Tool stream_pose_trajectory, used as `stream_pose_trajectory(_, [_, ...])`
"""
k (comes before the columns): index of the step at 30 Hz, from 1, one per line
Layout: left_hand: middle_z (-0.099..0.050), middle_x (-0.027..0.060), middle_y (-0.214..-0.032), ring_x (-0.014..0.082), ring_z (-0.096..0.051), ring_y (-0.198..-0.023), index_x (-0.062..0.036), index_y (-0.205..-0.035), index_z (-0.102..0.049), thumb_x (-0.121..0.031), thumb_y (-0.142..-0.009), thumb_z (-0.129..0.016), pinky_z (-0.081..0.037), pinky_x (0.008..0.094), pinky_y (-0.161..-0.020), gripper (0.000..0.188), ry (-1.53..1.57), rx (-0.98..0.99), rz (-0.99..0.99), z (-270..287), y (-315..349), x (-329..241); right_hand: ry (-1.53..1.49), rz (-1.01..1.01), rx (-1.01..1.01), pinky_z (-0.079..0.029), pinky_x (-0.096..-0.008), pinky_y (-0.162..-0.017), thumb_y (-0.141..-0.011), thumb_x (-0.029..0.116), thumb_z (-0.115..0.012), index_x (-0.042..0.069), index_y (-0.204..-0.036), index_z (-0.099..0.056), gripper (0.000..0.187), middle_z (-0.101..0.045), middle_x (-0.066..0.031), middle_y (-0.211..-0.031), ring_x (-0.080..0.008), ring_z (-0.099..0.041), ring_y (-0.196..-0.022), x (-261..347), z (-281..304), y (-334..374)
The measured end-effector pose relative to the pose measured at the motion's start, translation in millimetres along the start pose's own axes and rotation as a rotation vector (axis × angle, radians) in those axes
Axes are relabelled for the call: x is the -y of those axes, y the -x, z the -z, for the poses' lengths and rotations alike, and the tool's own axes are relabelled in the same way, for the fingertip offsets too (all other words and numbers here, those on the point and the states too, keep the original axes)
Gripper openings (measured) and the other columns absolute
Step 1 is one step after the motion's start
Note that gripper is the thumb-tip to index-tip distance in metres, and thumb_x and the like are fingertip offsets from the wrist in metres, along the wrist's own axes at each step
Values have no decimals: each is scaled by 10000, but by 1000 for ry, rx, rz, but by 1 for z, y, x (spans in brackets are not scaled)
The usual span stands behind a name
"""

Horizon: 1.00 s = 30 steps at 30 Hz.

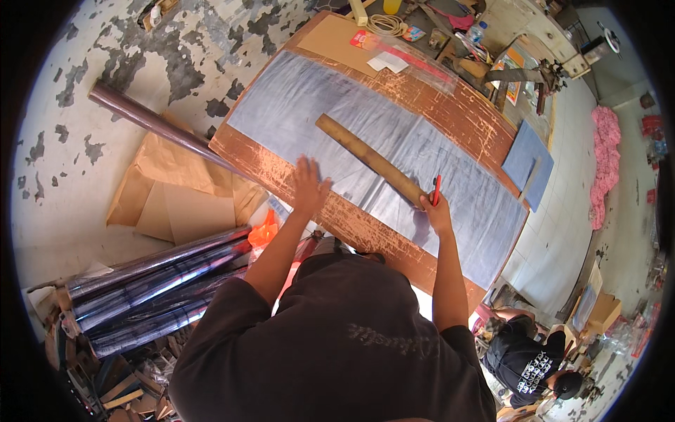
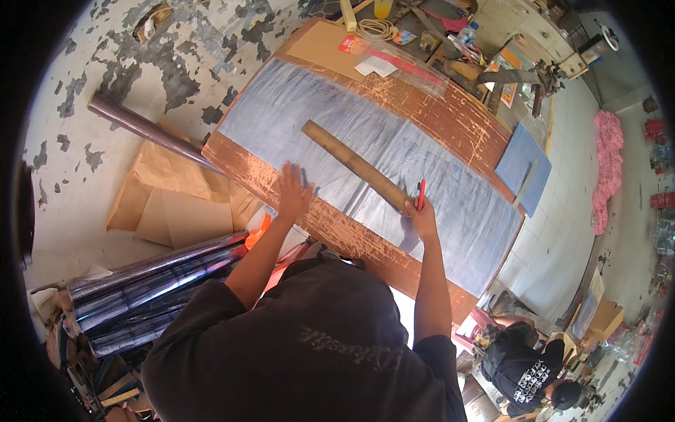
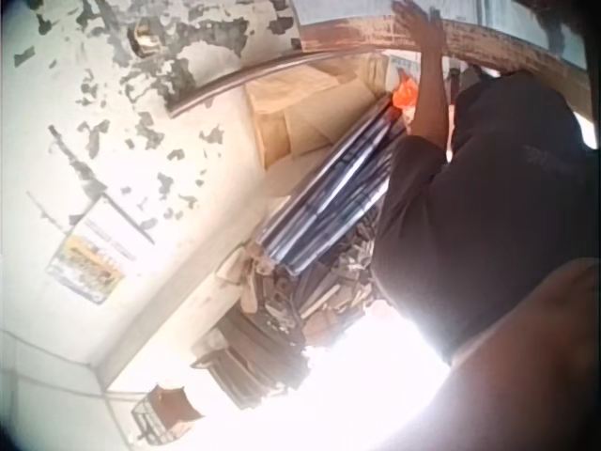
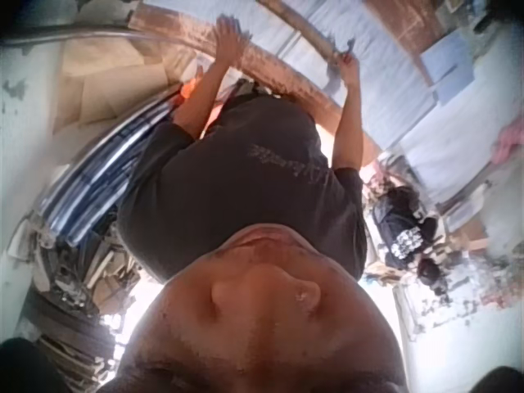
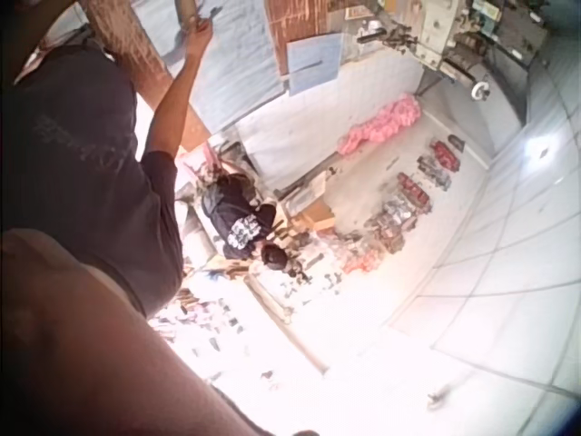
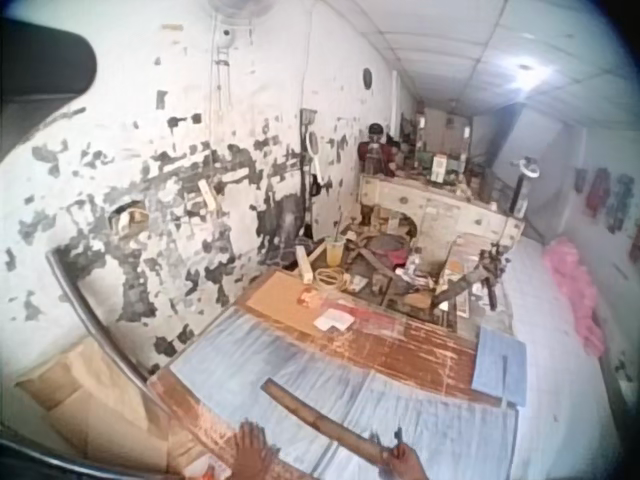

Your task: The person uses a utility knife and a long metal ruler to measure and cut sections from a large blue plastic sheet on a workbench. They reposition a wooden plank and later pick up a roll of material from the floor.

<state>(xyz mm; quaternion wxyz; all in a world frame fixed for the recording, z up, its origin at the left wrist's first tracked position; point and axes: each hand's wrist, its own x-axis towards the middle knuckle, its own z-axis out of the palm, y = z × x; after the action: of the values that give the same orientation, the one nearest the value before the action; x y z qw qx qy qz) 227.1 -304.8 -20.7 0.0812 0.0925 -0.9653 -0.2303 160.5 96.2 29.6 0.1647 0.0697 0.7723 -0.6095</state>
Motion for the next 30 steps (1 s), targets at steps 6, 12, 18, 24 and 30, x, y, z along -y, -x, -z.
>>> stream_pose_trajectory(6, [-97, 284, -1721, 468, -84, -1597, 8, -1641, -237, -447, -1054, -531, -121, 642, -1256, 798, 145, 94, -235, -15, -46, -60, 470, 311, -374, -505, -428, -782, -928, 265, -778, 1, -950, -625, 306, -638, -177, -876, -372, -639, -826, -20, -10, 6])
stream_pose_trajectory(12, [-92, 271, -1727, 448, -97, -1600, 10, -1635, -244, -442, -1050, -540, -123, 630, -1265, 797, 212, 187, -414, -47, -88, -123, 629, 64, -905, -496, -503, -839, -892, 309, -816, -2, -960, -643, 362, -642, -213, -960, -409, -622, -949, -87, 60, 63])
stream_pose_trajectory(18, [-150, 258, -1720, 424, -144, -1597, 43, -1636, -181, -451, -1051, -524, -148, 623, -1267, 839, 212, 301, -466, -106, -154, -165, 925, -389, -1244, -500, -571, -913, -828, 493, -836, -56, -1094, -633, 642, -622, -253, -1132, -463, -612, -1057, -161, 189, 130])
stream_pose_trajectory(24, [-179, 212, -1724, 382, -158, -1600, 19, -1646, -156, -399, -1017, -588, -164, 622, -1263, 870, 130, 202, -367, -137, -181, -193, 743, -425, -1072, -509, -551, -896, -873, 494, -795, -39, -1049, -641, 582, -637, -259, -1088, -463, -635, -1037, -171, 257, 143])
stream_pose_trajectory(30, [-201, 203, -1718, 367, -173, -1598, -14, -1651, -171, -371, -1025, -570, -161, 606, -1269, 825, 47, 173, -386, -134, -174, -209, 769, -195, -1184, -507, -551, -857, -880, 458, -796, -16, -977, -649, 505, -666, -237, -990, -471, -648, -953, -158, 297, 80])
